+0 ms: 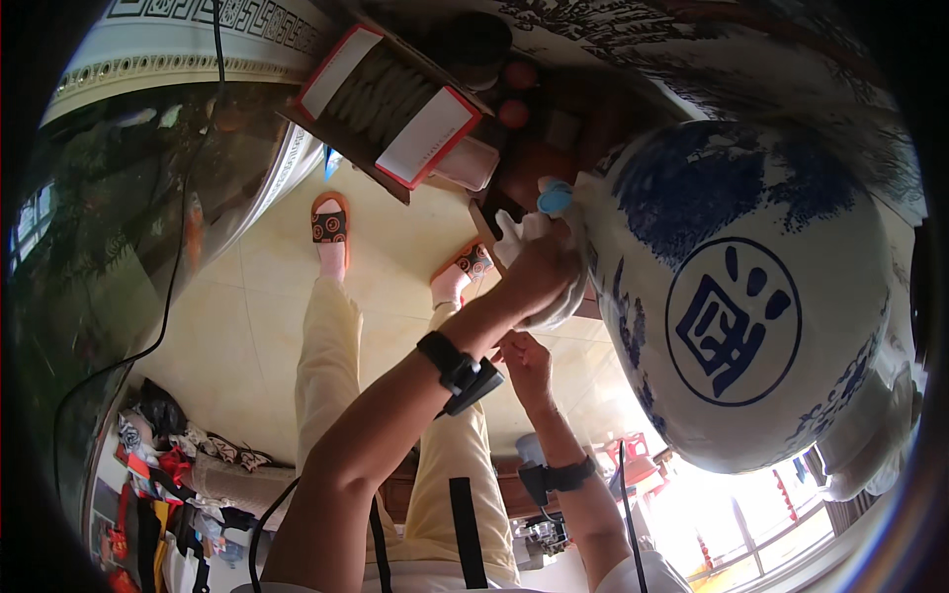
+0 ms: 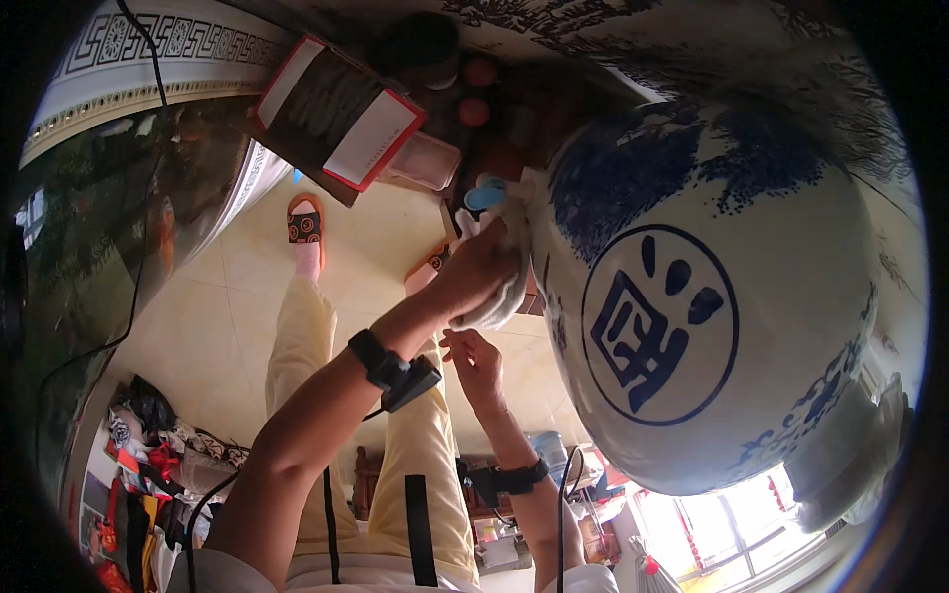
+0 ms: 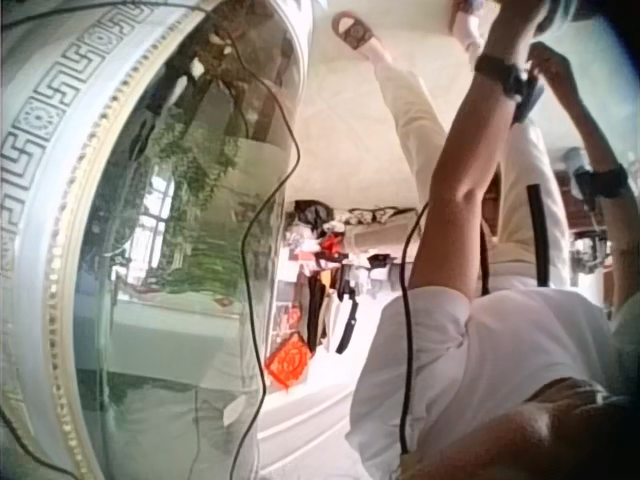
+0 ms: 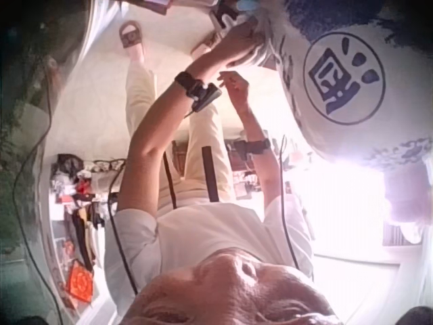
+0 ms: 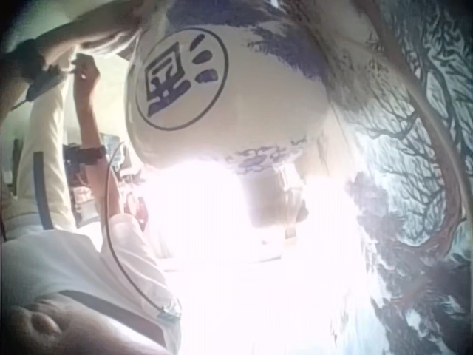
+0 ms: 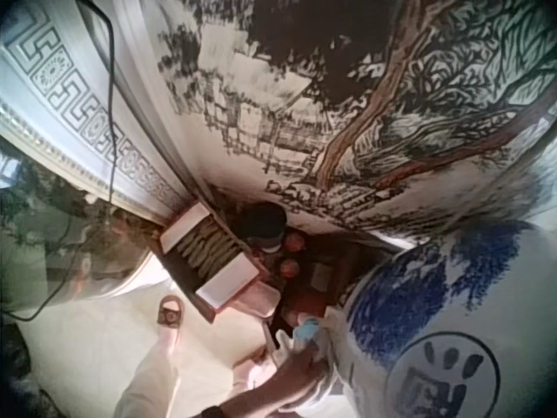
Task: Fetching water, washing a cloth, and wiping down a large porcelain vase and nearby items.
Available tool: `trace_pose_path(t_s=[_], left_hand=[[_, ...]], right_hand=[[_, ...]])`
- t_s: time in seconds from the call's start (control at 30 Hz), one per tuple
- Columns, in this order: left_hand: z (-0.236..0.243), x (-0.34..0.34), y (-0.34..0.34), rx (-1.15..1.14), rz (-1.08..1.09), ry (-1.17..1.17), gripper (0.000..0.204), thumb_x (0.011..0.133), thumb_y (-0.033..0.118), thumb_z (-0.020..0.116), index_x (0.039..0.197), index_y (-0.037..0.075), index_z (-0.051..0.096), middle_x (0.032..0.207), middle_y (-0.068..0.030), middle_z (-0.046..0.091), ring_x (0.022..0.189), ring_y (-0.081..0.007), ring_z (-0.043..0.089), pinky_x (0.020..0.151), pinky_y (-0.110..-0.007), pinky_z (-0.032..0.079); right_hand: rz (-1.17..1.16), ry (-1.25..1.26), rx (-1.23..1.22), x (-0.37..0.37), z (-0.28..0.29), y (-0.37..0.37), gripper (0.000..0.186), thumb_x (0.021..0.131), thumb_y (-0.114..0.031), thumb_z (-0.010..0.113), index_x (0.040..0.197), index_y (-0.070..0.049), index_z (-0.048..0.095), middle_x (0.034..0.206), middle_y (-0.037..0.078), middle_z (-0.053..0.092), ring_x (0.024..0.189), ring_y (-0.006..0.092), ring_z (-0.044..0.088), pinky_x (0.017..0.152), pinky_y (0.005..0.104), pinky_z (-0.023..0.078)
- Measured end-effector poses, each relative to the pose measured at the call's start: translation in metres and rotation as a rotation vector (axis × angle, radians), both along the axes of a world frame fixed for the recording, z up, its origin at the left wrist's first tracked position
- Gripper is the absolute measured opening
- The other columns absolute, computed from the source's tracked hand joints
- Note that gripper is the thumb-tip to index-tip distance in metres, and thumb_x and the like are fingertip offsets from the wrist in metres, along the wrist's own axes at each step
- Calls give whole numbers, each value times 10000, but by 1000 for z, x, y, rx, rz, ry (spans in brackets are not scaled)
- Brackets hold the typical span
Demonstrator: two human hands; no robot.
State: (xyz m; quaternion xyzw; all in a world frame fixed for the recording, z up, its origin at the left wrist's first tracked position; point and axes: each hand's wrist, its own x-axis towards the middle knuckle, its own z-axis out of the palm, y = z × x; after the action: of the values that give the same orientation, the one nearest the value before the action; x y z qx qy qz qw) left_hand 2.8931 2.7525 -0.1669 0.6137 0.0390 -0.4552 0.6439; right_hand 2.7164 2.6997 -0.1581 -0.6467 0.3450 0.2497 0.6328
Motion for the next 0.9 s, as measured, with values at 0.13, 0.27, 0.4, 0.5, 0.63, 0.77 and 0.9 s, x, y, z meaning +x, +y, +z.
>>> trace_pose_path(t_s=[0.13, 0.27, 0.4, 0.5, 0.63, 0.77, 0.9], left_hand=[[6, -15, -5, -74, 81, -201, 311, 813, 155, 484, 1062, -8, 396, 719, -198, 545, 663, -333, 566, 638, -383, 449], [8, 2, -1, 1, 66, -183, 325, 806, 157, 478, 1064, -14, 375, 790, -237, 578, 737, -354, 597, 671, -408, 458], [-2, 13, 1, 9, 27, -205, 409, 788, 143, 463, 1173, 21, 398, 911, -242, 590, 867, -349, 593, 767, -391, 458], [2, 9, -2, -32, 55, -124, 415, 782, 132, 466, 1175, 19, 395, 893, -249, 565, 869, -360, 570, 755, -399, 437], [-1, 4, 2, -61, 132, -13, 453, 790, 127, 465, 1229, 48, 387, 928, -168, 608, 863, -262, 604, 766, -351, 462], [-2, -10, -1, -99, 140, 63, 464, 790, 119, 475, 1241, 54, 388, 971, -138, 598, 866, -197, 588, 765, -316, 458], [0, -12, 2, -139, 193, 143, 464, 769, 135, 512, 1205, 11, 413, 1050, -229, 562, 988, -316, 548, 849, -342, 417]], right_hand=[[246, -77, -126, -17, -11, -8, 171, 879, -65, 493, 975, 58, 563, 848, 110, 633, 720, 138, 602, 632, 255, 495], [-15, -12, 12, -1, -1, 5, 167, 868, -33, 482, 983, 62, 558, 845, 113, 622, 735, 140, 601, 637, 263, 504], [-19, -15, 14, 10, 7, 6, 175, 875, -31, 466, 993, 61, 558, 854, 105, 613, 741, 134, 596, 650, 259, 503], [7, -5, -4, 9, 8, 2, 178, 876, -35, 469, 996, 60, 558, 844, 103, 616, 736, 131, 594, 652, 255, 499], [46, 3, -22, 14, 13, 8, 180, 877, -41, 469, 989, 66, 562, 838, 103, 624, 724, 131, 594, 649, 252, 495], [78, 53, -18, 5, 5, 2, 164, 870, -37, 485, 953, 74, 574, 839, 107, 633, 704, 130, 597, 639, 250, 493], [58, -10, -16, 0, 0, 1, 151, 864, -26, 492, 952, 61, 579, 841, 102, 633, 707, 129, 598, 628, 254, 492]])
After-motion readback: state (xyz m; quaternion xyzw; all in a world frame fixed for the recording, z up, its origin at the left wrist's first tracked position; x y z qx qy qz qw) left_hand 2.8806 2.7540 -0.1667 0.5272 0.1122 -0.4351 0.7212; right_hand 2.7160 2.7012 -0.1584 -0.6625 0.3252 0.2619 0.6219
